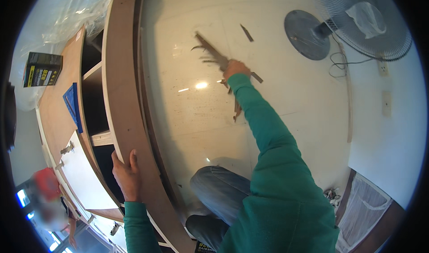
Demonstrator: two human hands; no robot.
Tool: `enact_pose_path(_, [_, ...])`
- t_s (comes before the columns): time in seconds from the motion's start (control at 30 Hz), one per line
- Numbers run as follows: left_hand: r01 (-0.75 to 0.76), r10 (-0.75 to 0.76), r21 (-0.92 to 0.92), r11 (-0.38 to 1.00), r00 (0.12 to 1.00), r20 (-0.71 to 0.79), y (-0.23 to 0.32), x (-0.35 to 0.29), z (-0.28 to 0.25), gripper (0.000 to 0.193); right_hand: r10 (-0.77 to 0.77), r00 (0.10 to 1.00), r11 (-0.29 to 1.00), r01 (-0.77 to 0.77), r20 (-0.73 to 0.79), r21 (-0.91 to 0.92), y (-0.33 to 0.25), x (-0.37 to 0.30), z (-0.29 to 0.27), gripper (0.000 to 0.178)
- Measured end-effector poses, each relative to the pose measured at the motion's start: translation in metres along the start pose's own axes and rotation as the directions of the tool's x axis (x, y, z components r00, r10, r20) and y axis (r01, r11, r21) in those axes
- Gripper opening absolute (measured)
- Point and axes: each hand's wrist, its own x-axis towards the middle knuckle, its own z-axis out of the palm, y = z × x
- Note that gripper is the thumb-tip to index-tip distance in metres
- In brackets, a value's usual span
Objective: The person assembles furniture by handling wooden panels and white cabinet doors, wiping surfaces with a cloth, and gathering wood trim pieces. They place trim pieces into a red bag and later retrieve a curved trim piece from a cabinet to fit onto a wooden frame.
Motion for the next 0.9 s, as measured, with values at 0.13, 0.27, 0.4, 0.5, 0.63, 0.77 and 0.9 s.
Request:
enact_pose_path(0.13, [-0.014,0.014,-0.017,1.0,1.0,0.011,0.002,-0.001,0.0,0.047,-0.033,0.995,0.989,0.019,-0.094,-0.144,0.037,-0.06,0.008,0.06])
enact_pose_path(0.27, [-0.038,0.039,-0.063,0.997,0.999,0.013,0.004,-0.001,-0.001,0.046,-0.129,0.956,0.988,0.148,-0.263,0.051,0.087,-0.038,0.009,0.064])
enact_pose_path(0.4, [-0.046,0.046,-0.051,0.998,0.999,0.009,0.003,-0.001,-0.001,0.045,-0.22,0.929,0.961,0.259,-0.297,0.098,0.11,-0.014,0.016,0.049])
enact_pose_path(0.5, [-0.026,0.026,-0.034,0.999,1.0,0.017,0.003,-0.001,-0.001,0.045,-0.227,0.949,0.966,0.248,-0.219,0.074,0.105,-0.022,0.018,0.038])
enact_pose_path(0.63, [-0.013,0.014,-0.038,0.999,1.0,0.016,0.004,-0.001,-0.002,0.045,-0.353,0.927,0.921,0.32,-0.127,-0.221,0.089,-0.043,0.009,0.031])
enact_pose_path(0.77, [-0.026,0.027,-0.034,0.999,0.999,0.019,0.003,-0.001,-0.002,0.046,-0.417,0.908,0.897,0.418,0.04,-0.143,0.092,-0.068,-0.006,0.036])
enact_pose_path(0.9, [-0.058,0.058,-0.028,0.998,0.998,0.011,0.002,-0.002,-0.001,0.047,-0.375,0.898,0.926,0.373,0.23,0.054,0.125,-0.106,-0.02,0.055])
